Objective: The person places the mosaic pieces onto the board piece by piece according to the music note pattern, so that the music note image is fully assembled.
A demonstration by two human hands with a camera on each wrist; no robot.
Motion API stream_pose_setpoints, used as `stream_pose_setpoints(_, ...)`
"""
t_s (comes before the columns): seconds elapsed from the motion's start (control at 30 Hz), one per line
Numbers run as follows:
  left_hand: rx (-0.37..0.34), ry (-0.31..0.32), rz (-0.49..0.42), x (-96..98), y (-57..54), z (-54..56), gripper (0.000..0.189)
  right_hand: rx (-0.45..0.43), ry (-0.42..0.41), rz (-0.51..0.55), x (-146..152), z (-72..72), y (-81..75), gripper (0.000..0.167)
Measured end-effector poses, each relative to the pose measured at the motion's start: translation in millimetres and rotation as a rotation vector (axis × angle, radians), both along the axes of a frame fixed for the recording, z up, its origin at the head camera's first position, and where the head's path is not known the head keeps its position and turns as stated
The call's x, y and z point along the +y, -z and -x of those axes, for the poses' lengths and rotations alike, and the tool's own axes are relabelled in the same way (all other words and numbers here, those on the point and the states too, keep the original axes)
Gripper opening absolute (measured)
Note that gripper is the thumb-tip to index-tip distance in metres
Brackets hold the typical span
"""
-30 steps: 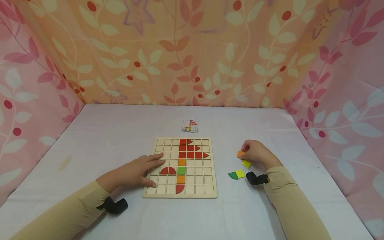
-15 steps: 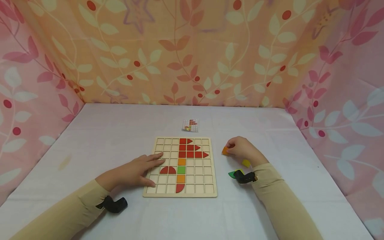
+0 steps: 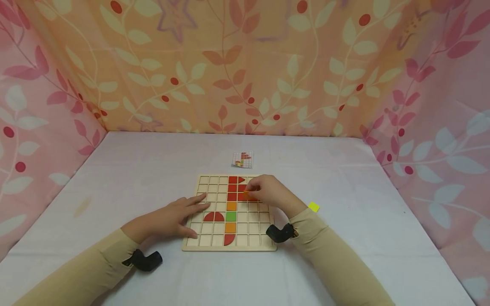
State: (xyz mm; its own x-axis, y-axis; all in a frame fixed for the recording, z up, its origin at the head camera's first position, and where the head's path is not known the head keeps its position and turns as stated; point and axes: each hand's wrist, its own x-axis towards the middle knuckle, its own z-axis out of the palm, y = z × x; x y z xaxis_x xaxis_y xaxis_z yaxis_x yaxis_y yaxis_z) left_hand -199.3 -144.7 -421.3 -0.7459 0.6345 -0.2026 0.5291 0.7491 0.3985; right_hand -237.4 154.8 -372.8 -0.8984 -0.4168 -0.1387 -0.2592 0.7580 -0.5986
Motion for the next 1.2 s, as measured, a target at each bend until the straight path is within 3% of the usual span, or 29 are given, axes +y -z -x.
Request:
stream_pose_setpoints(0.1,-0.005,0.005,-0.002,-0.4,-0.5,0.5,0.088,-0.001,-0.078,0.023,-19,-6.3,0.0,0.002)
stream_pose_setpoints(0.33,0.016,0.028,-0.011,-2.4,3.9,3.3,0.087,0.025,-0.242,0.034,-55,-19.5,3.9,0.008)
stream_pose_setpoints(0.47,0.016,0.036,-0.025,-3.3,3.6,3.7,0.087,0.011,-0.295,0.031,-69,-23.9,8.1,0.010)
stream_pose_setpoints(0.9,0.036,0.042,-0.035,-3.7,3.8,4.3,0.086,-0.064,-0.263,0.003,-90,-29.2,21.0,0.011)
stream_pose_setpoints(1.2,0.040,0.054,-0.045,-5.3,4.2,4.7,0.086,-0.057,-0.241,0.018,-94,-34.1,20.8,0.011)
